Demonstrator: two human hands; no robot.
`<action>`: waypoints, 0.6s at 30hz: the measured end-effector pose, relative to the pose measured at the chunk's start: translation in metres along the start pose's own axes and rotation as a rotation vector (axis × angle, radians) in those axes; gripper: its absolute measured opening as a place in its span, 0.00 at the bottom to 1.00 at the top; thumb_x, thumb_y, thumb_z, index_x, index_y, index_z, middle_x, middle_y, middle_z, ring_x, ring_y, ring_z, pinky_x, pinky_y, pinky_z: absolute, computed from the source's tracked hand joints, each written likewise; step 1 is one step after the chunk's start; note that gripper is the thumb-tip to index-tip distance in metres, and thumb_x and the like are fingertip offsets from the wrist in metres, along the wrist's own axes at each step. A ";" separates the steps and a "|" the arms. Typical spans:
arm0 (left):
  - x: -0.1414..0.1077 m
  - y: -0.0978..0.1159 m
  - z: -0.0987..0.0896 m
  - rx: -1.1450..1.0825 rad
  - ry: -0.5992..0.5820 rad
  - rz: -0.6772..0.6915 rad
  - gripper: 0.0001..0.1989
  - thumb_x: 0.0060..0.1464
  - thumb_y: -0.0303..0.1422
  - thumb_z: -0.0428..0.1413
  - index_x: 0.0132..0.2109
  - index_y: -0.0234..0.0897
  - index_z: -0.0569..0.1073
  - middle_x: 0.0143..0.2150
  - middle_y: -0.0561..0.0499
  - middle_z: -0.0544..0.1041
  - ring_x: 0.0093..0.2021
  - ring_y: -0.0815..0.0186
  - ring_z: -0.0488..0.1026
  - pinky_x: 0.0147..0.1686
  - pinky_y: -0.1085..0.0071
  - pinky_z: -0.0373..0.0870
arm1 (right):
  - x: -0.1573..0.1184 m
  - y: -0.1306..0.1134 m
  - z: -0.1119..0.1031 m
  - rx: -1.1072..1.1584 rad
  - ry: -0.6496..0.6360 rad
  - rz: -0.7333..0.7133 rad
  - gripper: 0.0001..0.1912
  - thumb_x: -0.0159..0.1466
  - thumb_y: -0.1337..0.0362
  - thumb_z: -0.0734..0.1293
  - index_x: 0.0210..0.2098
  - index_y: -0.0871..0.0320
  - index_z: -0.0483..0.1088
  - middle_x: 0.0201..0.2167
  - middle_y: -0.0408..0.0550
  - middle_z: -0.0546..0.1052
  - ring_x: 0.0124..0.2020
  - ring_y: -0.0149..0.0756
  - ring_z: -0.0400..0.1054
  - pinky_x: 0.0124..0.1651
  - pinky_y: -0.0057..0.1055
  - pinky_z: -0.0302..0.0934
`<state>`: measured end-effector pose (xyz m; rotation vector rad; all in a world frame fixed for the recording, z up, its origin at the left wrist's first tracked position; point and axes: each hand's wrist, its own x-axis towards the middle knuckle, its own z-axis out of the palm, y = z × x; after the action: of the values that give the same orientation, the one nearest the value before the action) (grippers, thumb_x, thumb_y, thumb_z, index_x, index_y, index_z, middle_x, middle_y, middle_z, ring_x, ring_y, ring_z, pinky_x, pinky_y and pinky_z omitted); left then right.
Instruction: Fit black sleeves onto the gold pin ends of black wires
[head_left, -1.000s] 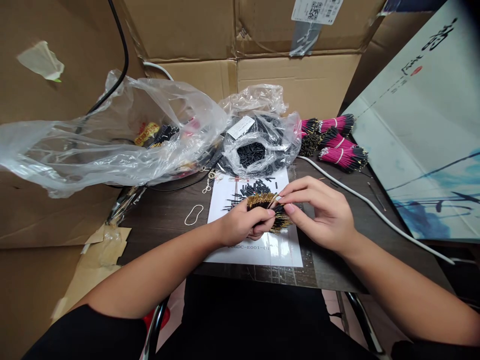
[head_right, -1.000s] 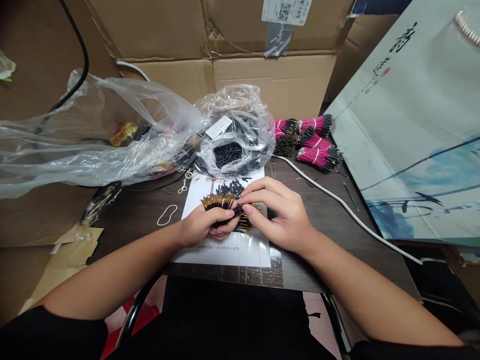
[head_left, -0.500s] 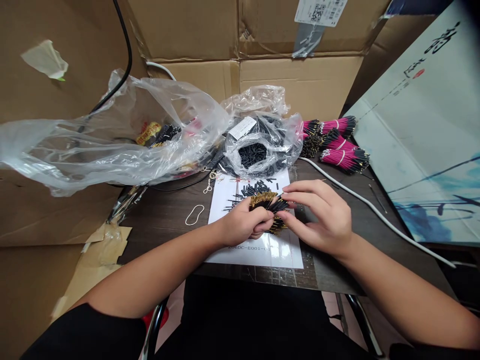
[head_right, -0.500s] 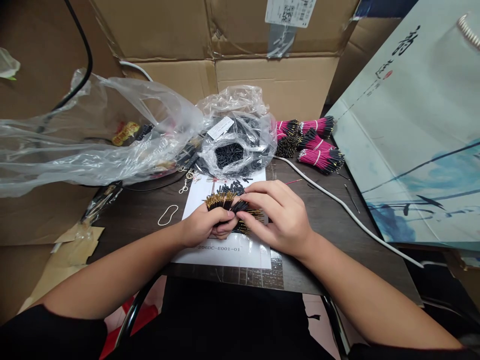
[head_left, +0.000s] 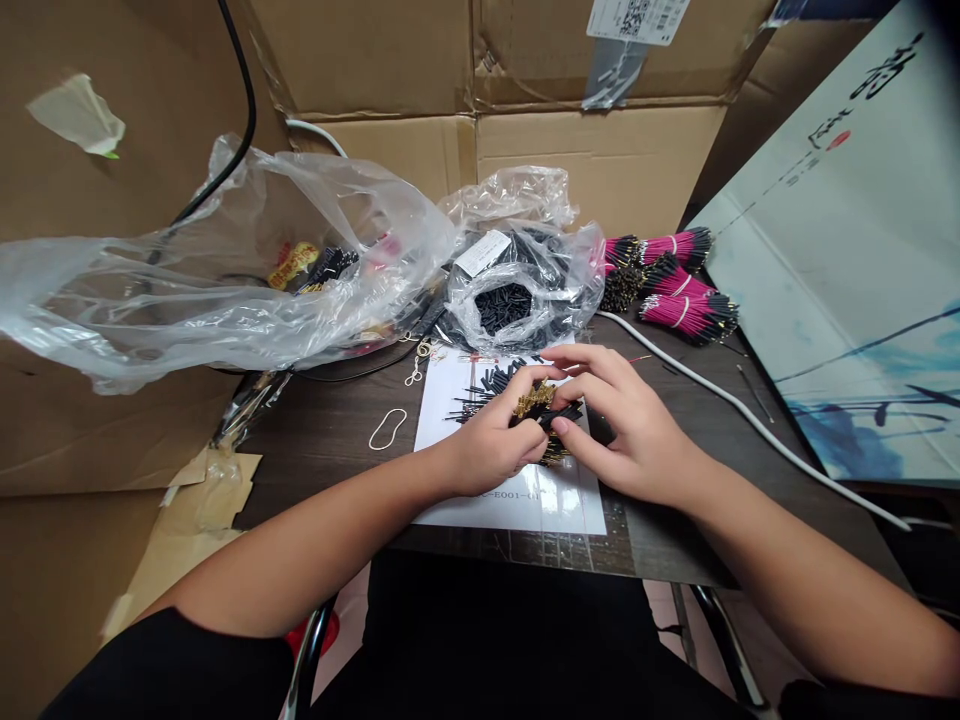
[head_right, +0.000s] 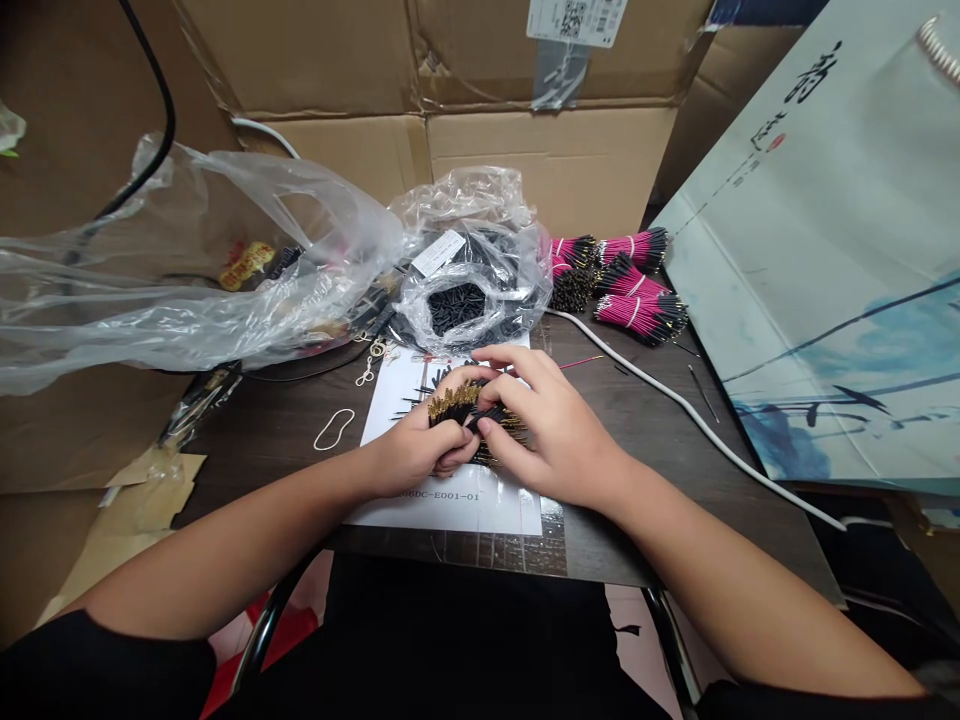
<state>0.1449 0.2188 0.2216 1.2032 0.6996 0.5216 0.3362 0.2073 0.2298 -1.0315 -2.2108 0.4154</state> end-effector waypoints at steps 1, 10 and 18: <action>0.000 0.000 0.001 0.035 0.018 0.014 0.26 0.51 0.24 0.46 0.58 0.39 0.56 0.20 0.63 0.57 0.18 0.76 0.53 0.21 0.78 0.52 | 0.000 -0.001 0.000 0.029 -0.014 0.015 0.07 0.59 0.67 0.66 0.38 0.56 0.67 0.58 0.51 0.65 0.59 0.42 0.59 0.61 0.44 0.56; 0.001 0.000 0.001 0.188 0.059 0.082 0.25 0.52 0.23 0.46 0.58 0.38 0.57 0.22 0.61 0.59 0.21 0.75 0.55 0.25 0.77 0.54 | 0.000 -0.004 0.001 0.190 -0.004 0.136 0.05 0.59 0.68 0.65 0.36 0.56 0.66 0.56 0.48 0.67 0.59 0.38 0.61 0.61 0.41 0.56; -0.001 0.006 0.002 0.210 0.062 0.051 0.23 0.52 0.24 0.45 0.56 0.36 0.60 0.22 0.61 0.59 0.21 0.74 0.55 0.25 0.76 0.54 | -0.002 0.001 0.000 0.227 0.037 0.165 0.06 0.60 0.68 0.65 0.37 0.57 0.65 0.53 0.50 0.72 0.54 0.39 0.67 0.58 0.42 0.60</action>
<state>0.1455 0.2188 0.2277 1.4089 0.7925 0.5393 0.3374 0.2068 0.2280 -1.0907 -1.9982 0.6976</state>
